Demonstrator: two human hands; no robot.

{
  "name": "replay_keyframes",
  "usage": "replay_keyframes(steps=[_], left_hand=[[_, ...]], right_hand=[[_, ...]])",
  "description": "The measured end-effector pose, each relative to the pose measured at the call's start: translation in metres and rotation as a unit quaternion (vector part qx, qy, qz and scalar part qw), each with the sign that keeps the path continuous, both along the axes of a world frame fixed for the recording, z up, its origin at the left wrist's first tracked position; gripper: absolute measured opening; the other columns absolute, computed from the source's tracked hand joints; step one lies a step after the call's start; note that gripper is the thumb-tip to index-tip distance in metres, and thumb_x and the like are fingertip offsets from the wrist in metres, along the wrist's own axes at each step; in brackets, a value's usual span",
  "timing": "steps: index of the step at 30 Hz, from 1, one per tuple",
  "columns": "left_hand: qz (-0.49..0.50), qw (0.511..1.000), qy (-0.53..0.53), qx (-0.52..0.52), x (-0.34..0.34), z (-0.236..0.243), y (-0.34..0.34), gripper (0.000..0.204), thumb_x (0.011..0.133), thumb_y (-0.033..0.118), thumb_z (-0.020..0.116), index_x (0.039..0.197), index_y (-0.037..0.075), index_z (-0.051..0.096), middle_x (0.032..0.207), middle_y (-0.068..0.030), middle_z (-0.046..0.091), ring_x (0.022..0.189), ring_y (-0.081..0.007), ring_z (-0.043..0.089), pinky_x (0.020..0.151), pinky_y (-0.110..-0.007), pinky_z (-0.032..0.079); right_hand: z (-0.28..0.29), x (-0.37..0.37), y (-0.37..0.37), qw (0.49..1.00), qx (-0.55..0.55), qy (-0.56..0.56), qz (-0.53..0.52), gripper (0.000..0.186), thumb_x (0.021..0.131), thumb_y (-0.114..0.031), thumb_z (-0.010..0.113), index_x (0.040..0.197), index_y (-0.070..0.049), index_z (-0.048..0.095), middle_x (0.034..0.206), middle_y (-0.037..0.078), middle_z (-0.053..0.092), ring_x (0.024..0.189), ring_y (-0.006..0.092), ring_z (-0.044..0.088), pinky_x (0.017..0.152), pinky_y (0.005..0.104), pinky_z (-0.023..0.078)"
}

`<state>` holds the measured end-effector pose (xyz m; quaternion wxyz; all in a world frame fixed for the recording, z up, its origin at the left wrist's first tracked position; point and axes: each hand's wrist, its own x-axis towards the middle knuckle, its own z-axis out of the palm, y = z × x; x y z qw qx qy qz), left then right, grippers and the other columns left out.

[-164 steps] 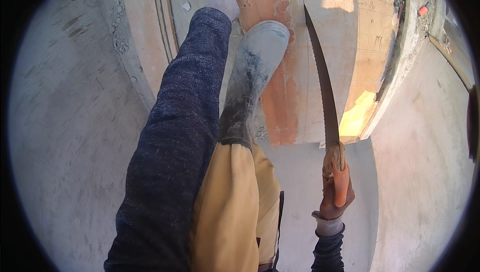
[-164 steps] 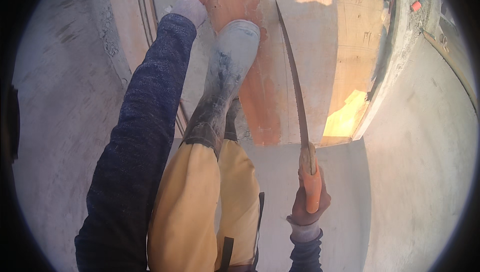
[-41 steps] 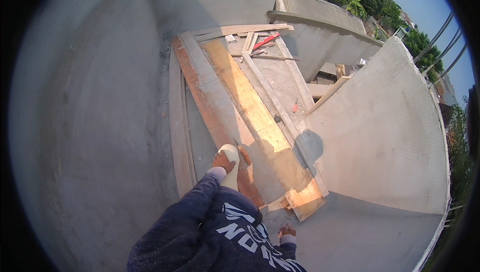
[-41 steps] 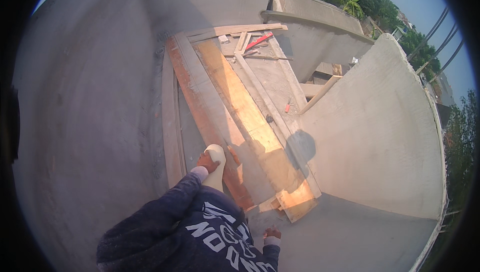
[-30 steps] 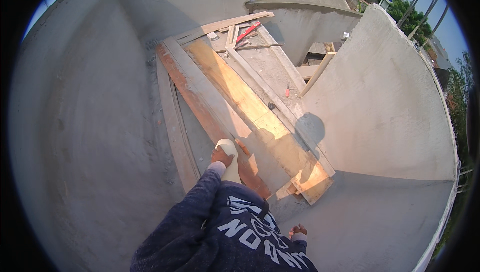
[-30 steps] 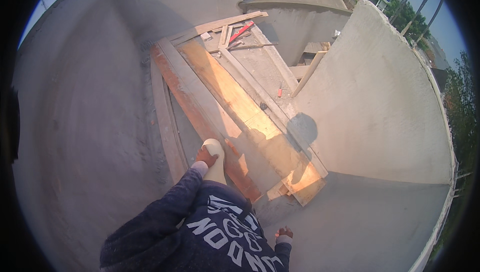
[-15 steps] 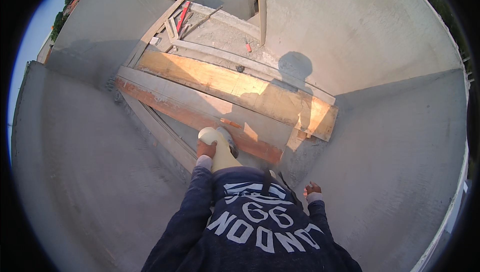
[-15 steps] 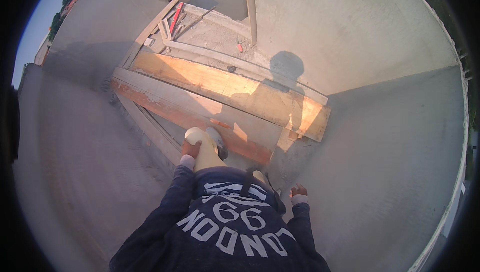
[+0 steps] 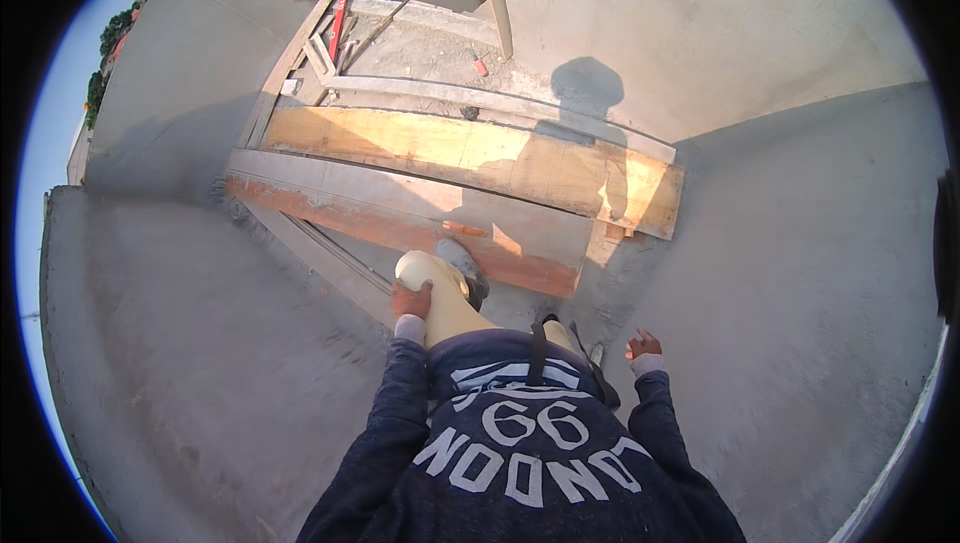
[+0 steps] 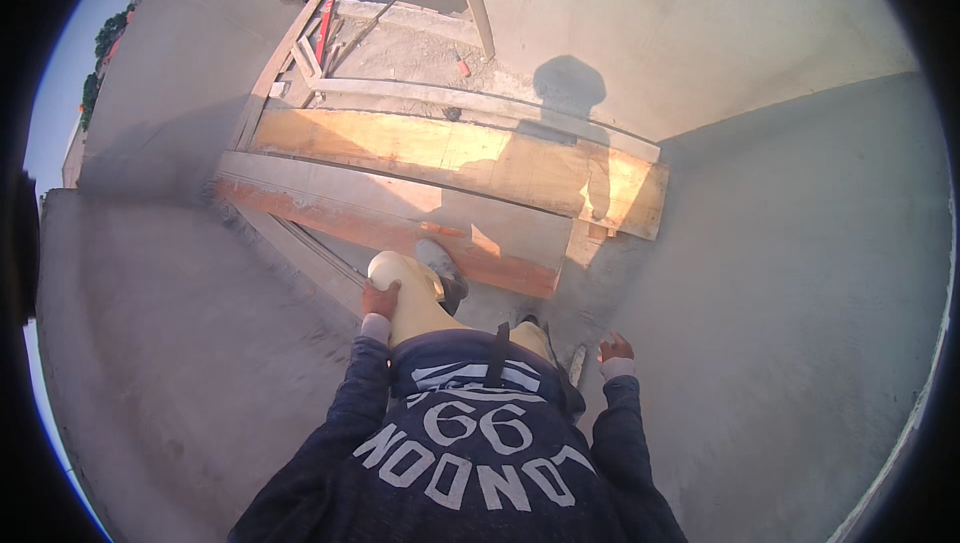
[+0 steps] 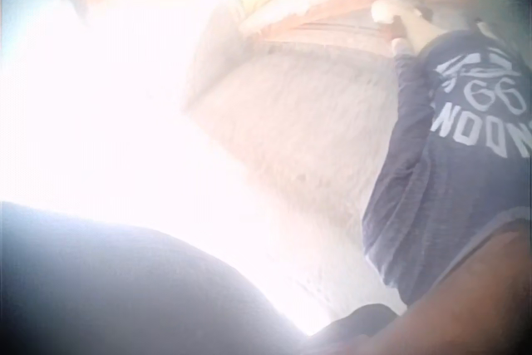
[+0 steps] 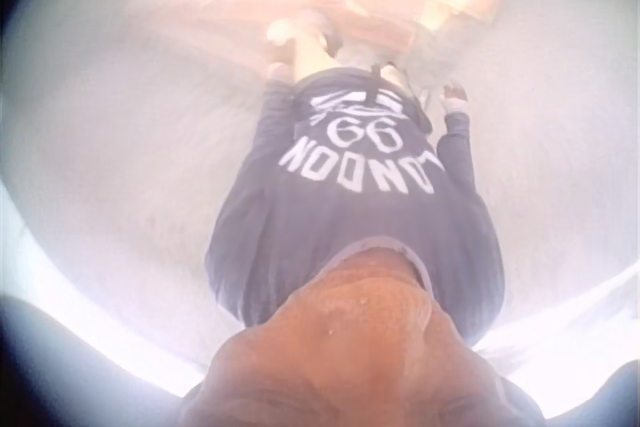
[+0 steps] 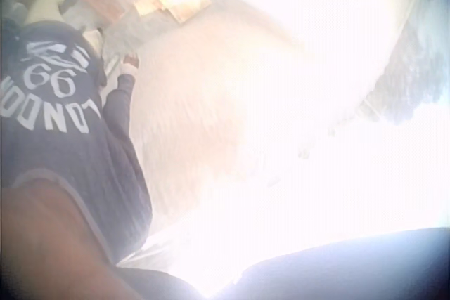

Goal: The person uses a hand saw to cut a long wooden plank placed on a concrete surface. They hold the plank with one hand and saw with the other, periodically repositioning the plank to continue the cut. The cut piece is separated and set aside.

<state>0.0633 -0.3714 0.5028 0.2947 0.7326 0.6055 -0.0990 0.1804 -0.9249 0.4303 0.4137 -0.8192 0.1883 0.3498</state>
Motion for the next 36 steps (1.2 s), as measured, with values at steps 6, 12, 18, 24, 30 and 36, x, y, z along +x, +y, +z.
replay_keyframes(steps=[6,12,18,24,30,36], left_hand=[[0.027,0.999,0.025,-0.004,0.015,0.030,-0.016,0.094,0.076,0.044,0.081,0.145,-0.002,0.037,0.140,-0.0292,0.049,0.130,-0.0422,0.050,0.110,-0.045,0.041],[0.015,0.998,0.061,0.005,0.011,0.035,-0.020,0.098,0.077,0.050,0.078,0.148,0.000,0.033,0.143,-0.0283,0.047,0.130,-0.0423,0.051,0.110,-0.045,0.042],[0.018,0.997,0.075,0.025,0.006,0.030,-0.022,0.095,0.076,0.052,0.078,0.147,0.002,0.038,0.142,-0.0244,0.051,0.129,-0.0387,0.053,0.109,-0.044,0.043],[0.024,0.996,0.088,0.002,0.004,0.036,-0.024,0.096,0.078,0.052,0.076,0.147,0.000,0.034,0.143,-0.0258,0.048,0.129,-0.0405,0.052,0.107,-0.044,0.044],[0.022,0.998,0.064,-0.018,0.007,0.043,-0.028,0.097,0.079,0.051,0.075,0.147,-0.001,0.032,0.144,-0.0250,0.045,0.130,-0.0401,0.051,0.109,-0.043,0.043],[0.041,0.998,0.033,-0.023,0.002,0.033,-0.029,0.098,0.078,0.050,0.075,0.148,-0.001,0.029,0.144,-0.0262,0.044,0.133,-0.0413,0.047,0.110,-0.044,0.041]], right_hand=[[0.004,-0.012,0.009,0.997,0.004,0.070,0.006,0.057,0.088,-0.014,0.064,0.142,0.001,0.052,0.096,0.020,0.072,0.071,0.0215,0.072,0.061,0.0303,0.060],[0.008,-0.019,0.012,0.993,0.003,0.119,0.022,0.058,0.088,-0.016,0.064,0.143,0.000,0.052,0.093,0.018,0.072,0.068,0.0204,0.071,0.056,0.0329,0.057],[-0.006,-0.009,0.015,0.991,0.009,0.130,0.001,0.056,0.090,-0.014,0.065,0.143,-0.001,0.052,0.091,0.015,0.071,0.065,0.0197,0.070,0.055,0.0334,0.054],[-0.005,0.003,0.034,0.994,0.021,0.108,-0.008,0.054,0.092,-0.014,0.066,0.143,-0.001,0.052,0.082,0.012,0.068,0.062,0.0183,0.067,0.054,0.0318,0.053],[-0.006,0.007,0.032,0.993,0.026,0.117,0.022,0.057,0.090,-0.016,0.067,0.143,-0.001,0.052,0.081,0.012,0.068,0.062,0.0198,0.067,0.052,0.0325,0.052],[-0.004,-0.009,0.018,0.972,-0.017,0.133,0.192,0.063,0.081,-0.017,0.072,0.141,-0.002,0.055,0.087,0.013,0.073,0.066,0.0178,0.070,0.062,0.0325,0.055]])
